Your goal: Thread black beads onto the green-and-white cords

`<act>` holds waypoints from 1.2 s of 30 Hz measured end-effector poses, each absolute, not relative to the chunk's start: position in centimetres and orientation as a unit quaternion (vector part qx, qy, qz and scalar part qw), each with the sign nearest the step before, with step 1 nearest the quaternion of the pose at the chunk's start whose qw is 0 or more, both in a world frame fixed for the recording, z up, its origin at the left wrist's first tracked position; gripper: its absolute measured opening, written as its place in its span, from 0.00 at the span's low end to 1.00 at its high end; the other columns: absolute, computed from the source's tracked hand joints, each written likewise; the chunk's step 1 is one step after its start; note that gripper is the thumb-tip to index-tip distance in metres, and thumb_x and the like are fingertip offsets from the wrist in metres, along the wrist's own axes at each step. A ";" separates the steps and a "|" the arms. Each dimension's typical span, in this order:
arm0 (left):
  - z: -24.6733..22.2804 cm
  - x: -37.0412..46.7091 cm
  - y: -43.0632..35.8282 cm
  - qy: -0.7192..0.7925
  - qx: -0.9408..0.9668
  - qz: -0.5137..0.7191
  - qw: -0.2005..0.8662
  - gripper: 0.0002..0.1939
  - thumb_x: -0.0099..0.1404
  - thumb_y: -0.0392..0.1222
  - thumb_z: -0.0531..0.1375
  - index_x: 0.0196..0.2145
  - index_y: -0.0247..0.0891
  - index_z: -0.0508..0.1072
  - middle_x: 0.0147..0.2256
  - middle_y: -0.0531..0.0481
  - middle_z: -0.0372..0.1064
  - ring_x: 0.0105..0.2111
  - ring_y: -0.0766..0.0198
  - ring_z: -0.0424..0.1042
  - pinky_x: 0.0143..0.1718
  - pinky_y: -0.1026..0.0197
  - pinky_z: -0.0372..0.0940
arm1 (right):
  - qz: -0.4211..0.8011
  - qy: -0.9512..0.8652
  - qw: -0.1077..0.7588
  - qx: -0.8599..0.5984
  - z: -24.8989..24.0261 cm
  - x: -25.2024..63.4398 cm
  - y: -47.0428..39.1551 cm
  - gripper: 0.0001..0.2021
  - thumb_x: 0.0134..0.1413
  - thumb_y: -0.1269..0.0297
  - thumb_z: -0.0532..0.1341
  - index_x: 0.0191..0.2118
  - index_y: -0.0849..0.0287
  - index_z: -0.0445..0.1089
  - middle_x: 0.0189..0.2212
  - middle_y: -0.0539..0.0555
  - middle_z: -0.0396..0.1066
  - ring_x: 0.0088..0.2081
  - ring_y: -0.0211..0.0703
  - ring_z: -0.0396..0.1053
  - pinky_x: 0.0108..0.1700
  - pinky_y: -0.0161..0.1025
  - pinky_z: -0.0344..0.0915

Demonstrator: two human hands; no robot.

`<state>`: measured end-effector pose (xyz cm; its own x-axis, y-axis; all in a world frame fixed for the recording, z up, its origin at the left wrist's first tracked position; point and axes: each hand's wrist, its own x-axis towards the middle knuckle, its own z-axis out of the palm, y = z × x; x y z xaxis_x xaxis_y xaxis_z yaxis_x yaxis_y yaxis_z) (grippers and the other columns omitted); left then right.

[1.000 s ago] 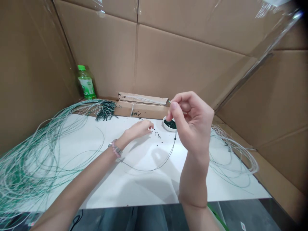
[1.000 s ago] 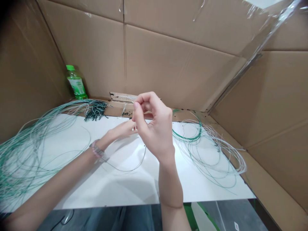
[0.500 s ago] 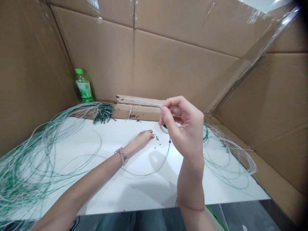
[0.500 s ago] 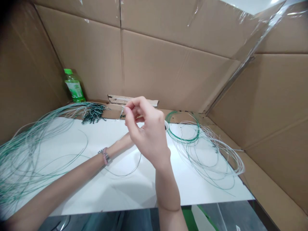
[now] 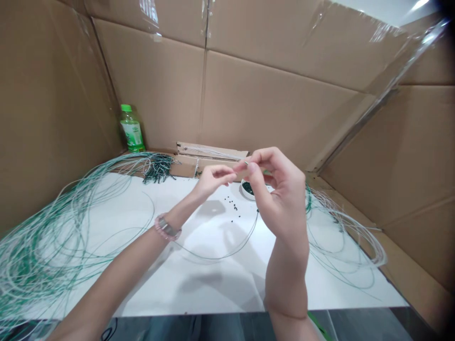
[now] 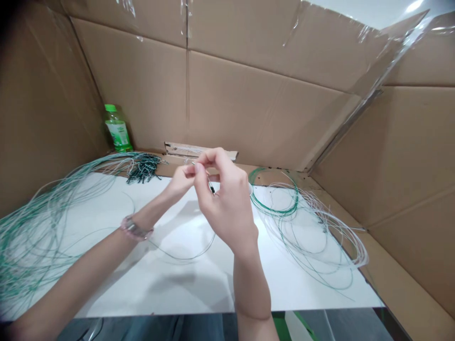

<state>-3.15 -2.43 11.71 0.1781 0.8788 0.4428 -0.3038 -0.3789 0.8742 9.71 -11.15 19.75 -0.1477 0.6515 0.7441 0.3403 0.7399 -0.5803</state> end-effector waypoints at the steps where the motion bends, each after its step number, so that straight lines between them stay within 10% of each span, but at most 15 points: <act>1: 12.5 -3.6 -2.8 0.238 0.562 0.604 0.513 0.16 0.50 0.50 0.70 0.28 0.34 0.75 0.24 0.53 0.71 0.24 0.72 0.67 0.28 0.68 0.66 | 0.128 -0.746 0.561 -0.334 19.7 9.6 -11.3 0.03 0.60 0.70 0.55 0.34 0.56 0.63 0.34 0.50 0.74 0.38 0.37 0.74 0.37 0.34 0.72; 36: 17.0 -5.6 -8.4 0.125 0.589 0.637 0.482 0.03 0.53 0.38 0.69 0.26 0.41 0.78 0.27 0.54 0.74 0.23 0.74 0.68 0.26 0.71 0.69 | 0.054 -0.782 0.534 -0.317 19.5 8.9 -13.0 0.07 0.56 0.76 0.57 0.35 0.56 0.63 0.38 0.51 0.74 0.37 0.37 0.74 0.31 0.32 0.76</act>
<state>-5.63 -8.43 16.98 0.1580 0.7613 0.6289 -0.4657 -0.5041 0.7273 8.87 -12.95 19.48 -0.2296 0.5539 0.8003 0.4377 0.7932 -0.4234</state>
